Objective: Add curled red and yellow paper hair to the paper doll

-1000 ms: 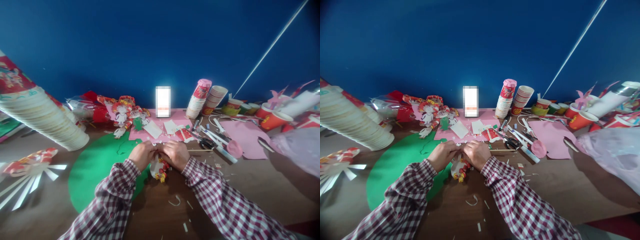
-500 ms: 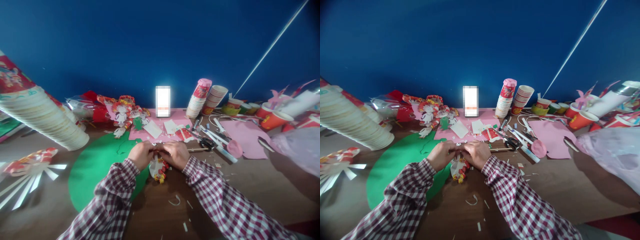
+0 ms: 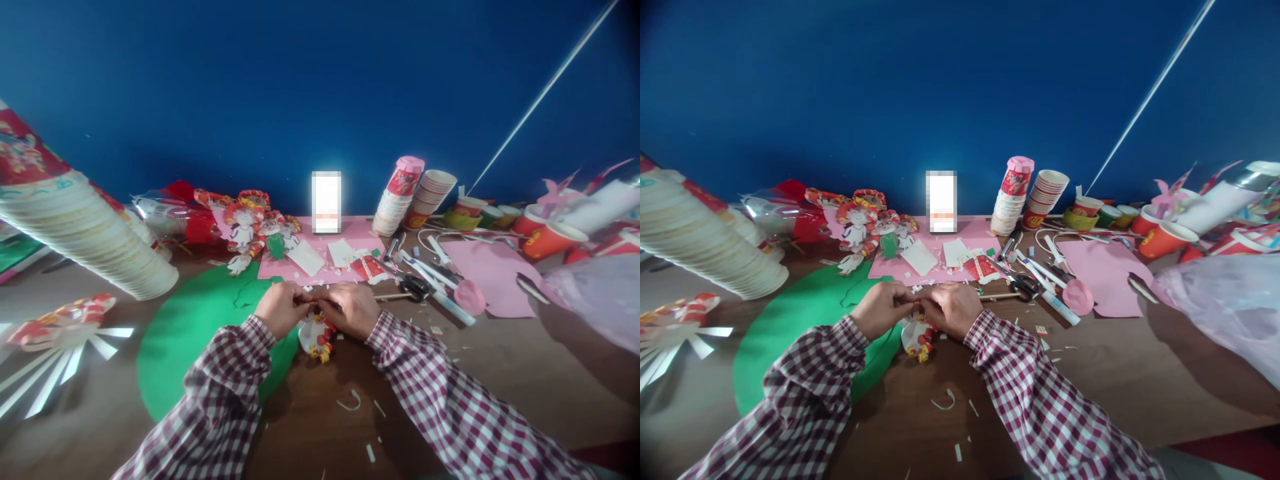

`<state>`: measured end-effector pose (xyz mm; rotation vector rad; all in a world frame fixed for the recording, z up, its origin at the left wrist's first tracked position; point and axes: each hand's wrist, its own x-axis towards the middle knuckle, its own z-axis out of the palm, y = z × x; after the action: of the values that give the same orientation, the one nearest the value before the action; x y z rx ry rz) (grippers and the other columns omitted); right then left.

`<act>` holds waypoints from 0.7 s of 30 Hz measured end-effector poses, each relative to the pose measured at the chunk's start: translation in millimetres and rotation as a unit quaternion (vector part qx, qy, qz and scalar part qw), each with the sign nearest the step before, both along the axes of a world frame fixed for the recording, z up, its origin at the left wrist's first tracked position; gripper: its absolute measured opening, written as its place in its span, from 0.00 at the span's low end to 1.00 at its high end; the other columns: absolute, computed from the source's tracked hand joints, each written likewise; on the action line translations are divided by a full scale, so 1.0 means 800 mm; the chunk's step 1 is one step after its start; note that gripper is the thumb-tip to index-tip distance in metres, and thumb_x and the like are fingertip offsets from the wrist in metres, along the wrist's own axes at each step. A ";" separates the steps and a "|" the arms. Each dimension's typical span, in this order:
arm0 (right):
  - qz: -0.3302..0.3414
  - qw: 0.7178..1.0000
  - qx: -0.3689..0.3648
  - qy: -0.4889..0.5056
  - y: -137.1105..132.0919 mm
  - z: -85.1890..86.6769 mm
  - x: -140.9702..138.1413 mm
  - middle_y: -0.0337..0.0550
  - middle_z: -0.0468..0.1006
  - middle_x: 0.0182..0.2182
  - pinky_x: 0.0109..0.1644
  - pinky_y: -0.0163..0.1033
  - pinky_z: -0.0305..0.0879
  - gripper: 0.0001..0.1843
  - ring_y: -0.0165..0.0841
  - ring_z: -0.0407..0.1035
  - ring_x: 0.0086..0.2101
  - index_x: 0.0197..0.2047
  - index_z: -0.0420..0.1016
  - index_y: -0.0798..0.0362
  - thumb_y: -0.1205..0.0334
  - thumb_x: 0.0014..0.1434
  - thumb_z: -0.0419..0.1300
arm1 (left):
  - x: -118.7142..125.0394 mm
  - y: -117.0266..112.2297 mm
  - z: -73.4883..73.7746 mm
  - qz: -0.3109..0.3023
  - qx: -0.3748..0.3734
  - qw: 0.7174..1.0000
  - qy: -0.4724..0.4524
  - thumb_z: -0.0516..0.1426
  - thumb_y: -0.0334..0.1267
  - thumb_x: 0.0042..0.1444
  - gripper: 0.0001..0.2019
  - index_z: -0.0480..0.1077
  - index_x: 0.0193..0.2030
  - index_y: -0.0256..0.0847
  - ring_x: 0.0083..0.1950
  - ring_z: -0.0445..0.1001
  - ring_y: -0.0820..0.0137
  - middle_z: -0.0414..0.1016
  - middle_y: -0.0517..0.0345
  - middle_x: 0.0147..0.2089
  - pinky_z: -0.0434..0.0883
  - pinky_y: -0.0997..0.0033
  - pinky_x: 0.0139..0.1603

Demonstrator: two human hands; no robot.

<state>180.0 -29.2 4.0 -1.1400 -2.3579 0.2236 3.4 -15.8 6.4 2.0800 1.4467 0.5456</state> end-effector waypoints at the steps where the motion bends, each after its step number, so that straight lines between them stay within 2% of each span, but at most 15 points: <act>1: -0.008 1.000 0.003 -0.012 -0.001 0.001 0.000 0.41 0.75 0.29 0.36 0.32 0.57 0.10 0.30 0.67 0.32 0.35 0.73 0.53 0.61 0.57 0.51 | 0.000 0.000 0.000 -0.001 -0.004 1.000 -0.005 0.56 0.38 0.44 0.08 0.73 0.27 0.37 0.26 0.66 0.74 0.71 0.59 0.25 0.60 0.77 0.26; 4: -0.020 0.999 0.010 -0.027 -0.002 0.001 -0.002 0.42 0.73 0.25 0.34 0.32 0.56 0.13 0.30 0.66 0.29 0.30 0.73 0.55 0.59 0.58 0.50 | -0.001 0.000 -0.001 0.002 -0.015 1.000 -0.016 0.56 0.39 0.43 0.08 0.73 0.26 0.37 0.25 0.65 0.75 0.70 0.59 0.24 0.59 0.77 0.24; 11: -0.017 1.000 -0.002 -0.006 -0.003 -0.001 -0.005 0.42 0.74 0.28 0.35 0.32 0.56 0.10 0.30 0.67 0.31 0.34 0.73 0.53 0.59 0.55 0.53 | 0.002 -0.002 0.002 0.018 -0.014 1.000 -0.014 0.57 0.38 0.40 0.07 0.72 0.24 0.36 0.24 0.64 0.75 0.69 0.61 0.23 0.59 0.77 0.24; 21: -0.022 0.999 -0.027 0.008 -0.004 0.000 -0.006 0.41 0.75 0.30 0.38 0.32 0.58 0.10 0.31 0.67 0.33 0.37 0.73 0.51 0.58 0.54 0.55 | 0.004 -0.003 0.002 0.021 -0.013 1.000 -0.009 0.57 0.35 0.39 0.05 0.71 0.24 0.36 0.24 0.64 0.76 0.69 0.61 0.23 0.59 0.78 0.23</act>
<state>175.2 -32.6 3.7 -1.2090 -2.3235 0.2810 6.6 -18.4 8.2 2.0224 1.4822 0.5580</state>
